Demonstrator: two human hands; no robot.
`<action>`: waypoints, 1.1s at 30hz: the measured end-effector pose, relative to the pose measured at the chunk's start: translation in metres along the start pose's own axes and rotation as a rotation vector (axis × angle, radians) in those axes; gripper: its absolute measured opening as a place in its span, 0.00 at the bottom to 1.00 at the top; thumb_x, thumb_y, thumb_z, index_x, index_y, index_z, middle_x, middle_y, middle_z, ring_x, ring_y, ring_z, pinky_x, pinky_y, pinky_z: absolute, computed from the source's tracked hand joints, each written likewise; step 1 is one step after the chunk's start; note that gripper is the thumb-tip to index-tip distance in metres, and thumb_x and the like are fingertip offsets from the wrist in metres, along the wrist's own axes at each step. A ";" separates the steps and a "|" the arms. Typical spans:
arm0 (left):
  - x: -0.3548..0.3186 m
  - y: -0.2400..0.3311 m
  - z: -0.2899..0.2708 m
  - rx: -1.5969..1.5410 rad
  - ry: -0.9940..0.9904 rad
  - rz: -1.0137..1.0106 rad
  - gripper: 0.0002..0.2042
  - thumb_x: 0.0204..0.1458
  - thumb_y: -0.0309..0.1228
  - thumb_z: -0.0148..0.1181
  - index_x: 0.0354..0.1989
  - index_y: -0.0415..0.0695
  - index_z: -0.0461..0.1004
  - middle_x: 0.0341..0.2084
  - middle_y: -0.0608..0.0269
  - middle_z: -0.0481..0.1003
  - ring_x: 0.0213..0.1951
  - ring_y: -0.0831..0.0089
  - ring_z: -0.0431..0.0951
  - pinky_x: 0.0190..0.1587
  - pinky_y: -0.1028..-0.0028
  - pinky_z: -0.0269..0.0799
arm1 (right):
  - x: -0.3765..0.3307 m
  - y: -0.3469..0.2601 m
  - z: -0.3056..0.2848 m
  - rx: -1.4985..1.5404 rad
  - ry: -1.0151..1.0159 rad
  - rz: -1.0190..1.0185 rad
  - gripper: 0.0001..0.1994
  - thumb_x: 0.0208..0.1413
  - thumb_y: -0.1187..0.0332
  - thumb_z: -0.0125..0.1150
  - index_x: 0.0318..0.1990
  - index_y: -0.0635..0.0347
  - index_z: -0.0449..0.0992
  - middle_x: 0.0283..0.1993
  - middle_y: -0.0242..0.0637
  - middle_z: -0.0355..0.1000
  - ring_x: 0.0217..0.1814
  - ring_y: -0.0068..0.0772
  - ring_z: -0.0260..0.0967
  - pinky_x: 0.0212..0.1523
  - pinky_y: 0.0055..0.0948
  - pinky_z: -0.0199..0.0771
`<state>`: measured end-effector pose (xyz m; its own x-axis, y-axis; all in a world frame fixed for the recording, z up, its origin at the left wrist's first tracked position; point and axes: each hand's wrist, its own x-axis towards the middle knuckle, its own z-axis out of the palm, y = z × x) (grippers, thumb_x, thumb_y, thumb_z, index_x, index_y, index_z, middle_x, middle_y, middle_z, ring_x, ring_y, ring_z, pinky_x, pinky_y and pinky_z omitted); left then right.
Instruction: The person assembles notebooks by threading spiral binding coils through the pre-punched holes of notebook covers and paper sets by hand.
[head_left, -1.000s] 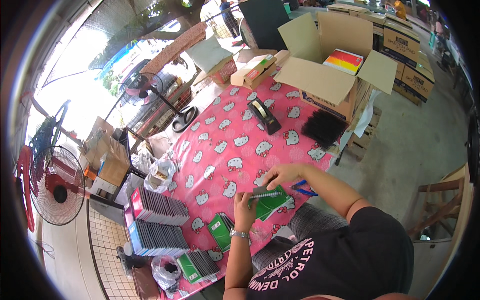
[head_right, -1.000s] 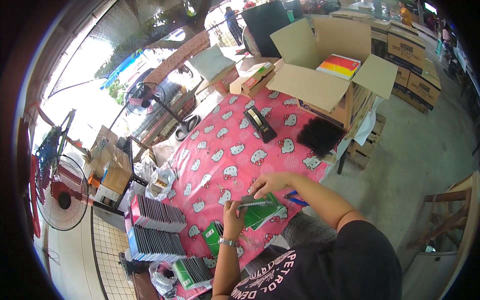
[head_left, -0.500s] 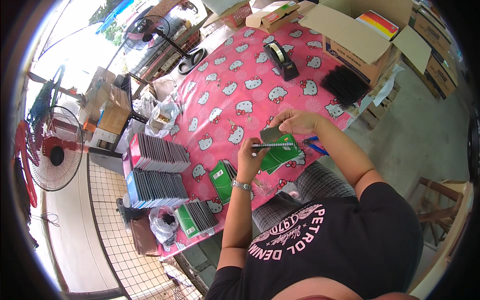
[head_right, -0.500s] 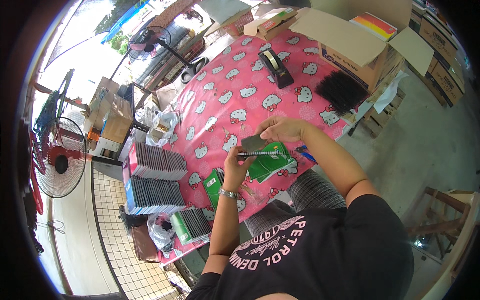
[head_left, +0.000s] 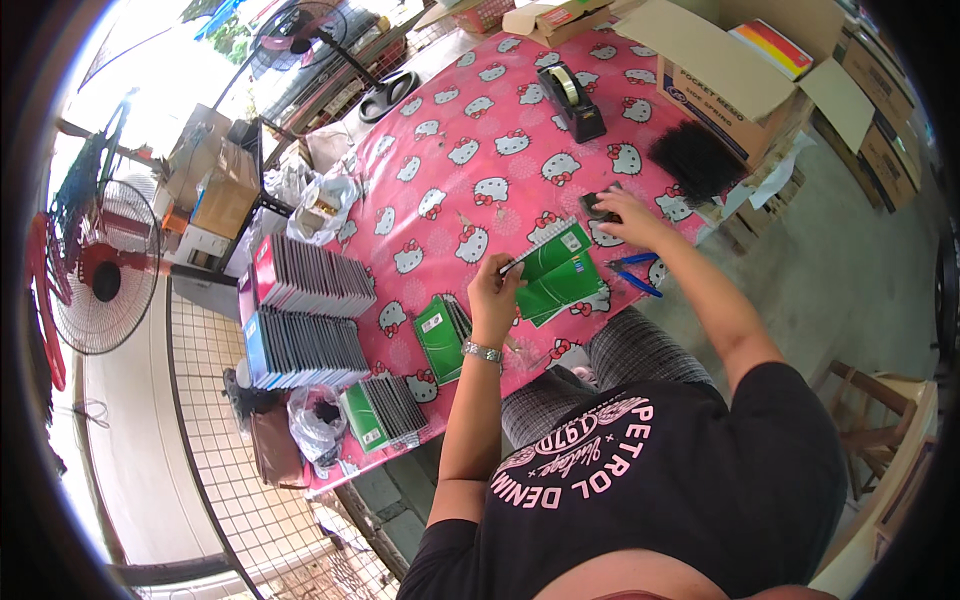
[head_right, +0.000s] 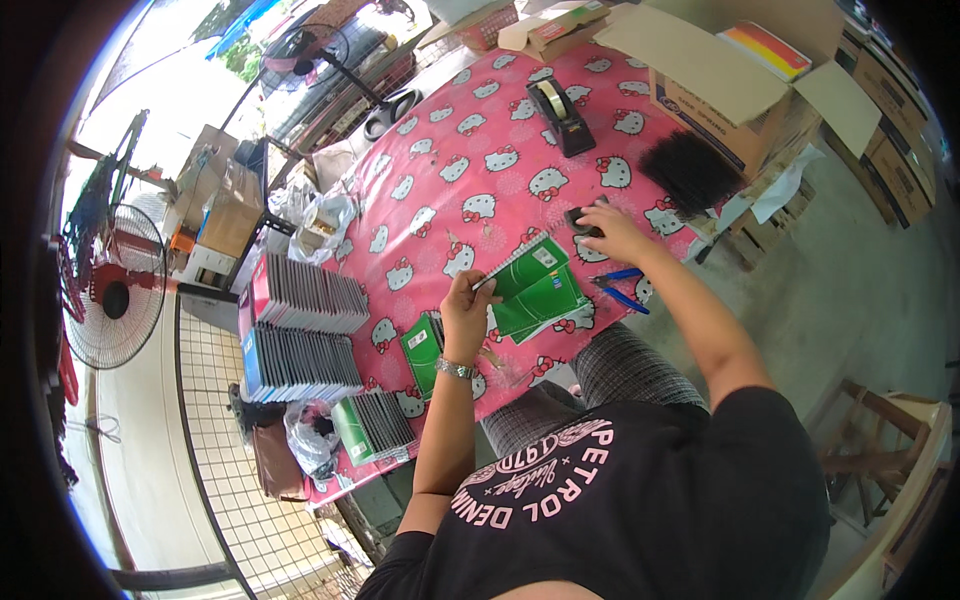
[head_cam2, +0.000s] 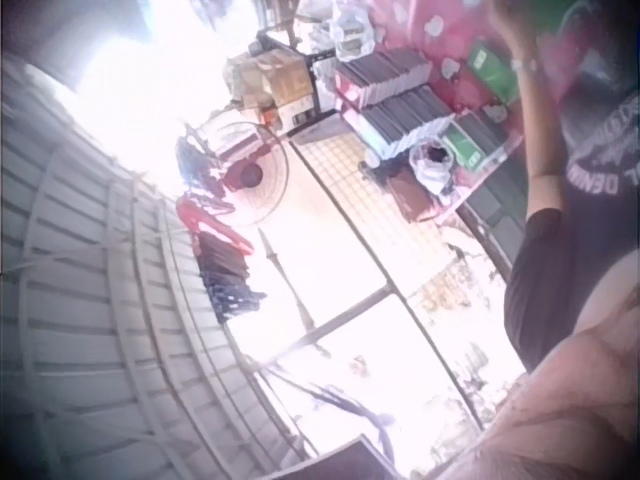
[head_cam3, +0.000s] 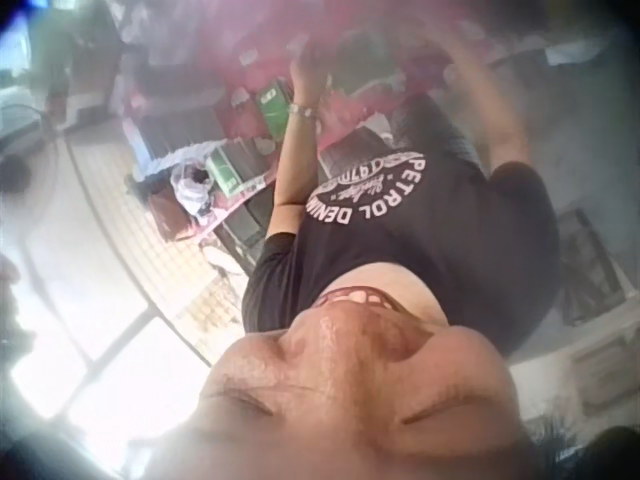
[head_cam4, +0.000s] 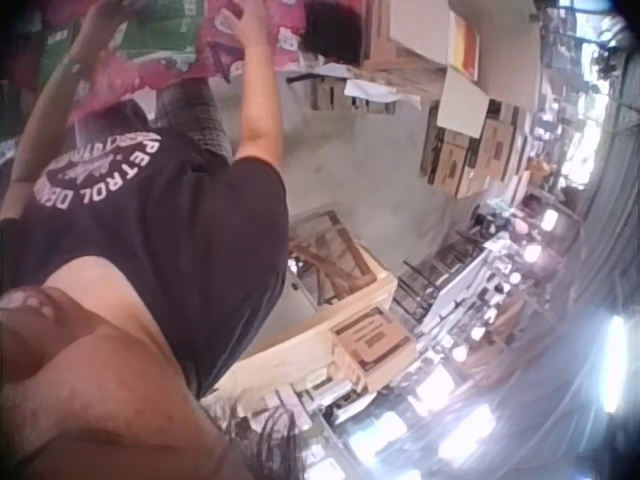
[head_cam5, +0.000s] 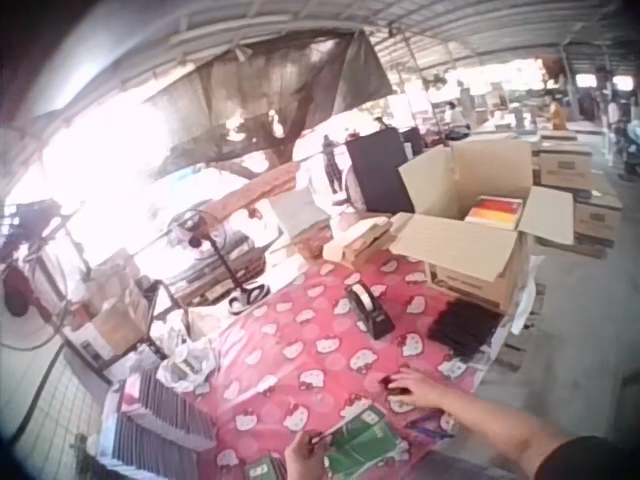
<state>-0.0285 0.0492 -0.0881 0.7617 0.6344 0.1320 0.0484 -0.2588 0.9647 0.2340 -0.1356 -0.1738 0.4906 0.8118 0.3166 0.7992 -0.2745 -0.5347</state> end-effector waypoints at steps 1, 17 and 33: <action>-0.002 0.003 -0.001 0.064 0.005 -0.022 0.08 0.58 0.27 0.62 0.41 0.36 0.74 0.28 0.60 0.77 0.28 0.74 0.80 0.31 0.74 0.74 | -0.017 -0.009 0.001 -0.055 0.122 -0.053 0.25 0.50 0.59 0.68 0.57 0.51 0.74 0.63 0.42 0.68 0.71 0.53 0.55 0.69 0.51 0.53; -0.015 -0.012 0.015 0.371 0.173 0.176 0.10 0.60 0.33 0.59 0.39 0.37 0.70 0.29 0.48 0.73 0.30 0.50 0.76 0.32 0.58 0.72 | -0.100 -0.150 -0.043 0.110 0.252 0.010 0.26 0.57 0.65 0.62 0.62 0.62 0.67 0.58 0.47 0.64 0.60 0.49 0.62 0.63 0.42 0.60; -0.003 0.003 0.007 0.364 0.106 0.190 0.17 0.51 0.30 0.69 0.24 0.37 0.64 0.23 0.52 0.66 0.22 0.56 0.70 0.22 0.60 0.66 | -0.073 -0.201 -0.037 0.406 0.143 -0.088 0.28 0.54 0.62 0.66 0.61 0.61 0.68 0.57 0.48 0.66 0.62 0.49 0.62 0.64 0.43 0.60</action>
<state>-0.0265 0.0414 -0.0867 0.7094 0.6167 0.3411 0.1530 -0.6073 0.7796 0.0504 -0.1588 -0.0601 0.4932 0.7353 0.4648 0.6525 0.0406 -0.7567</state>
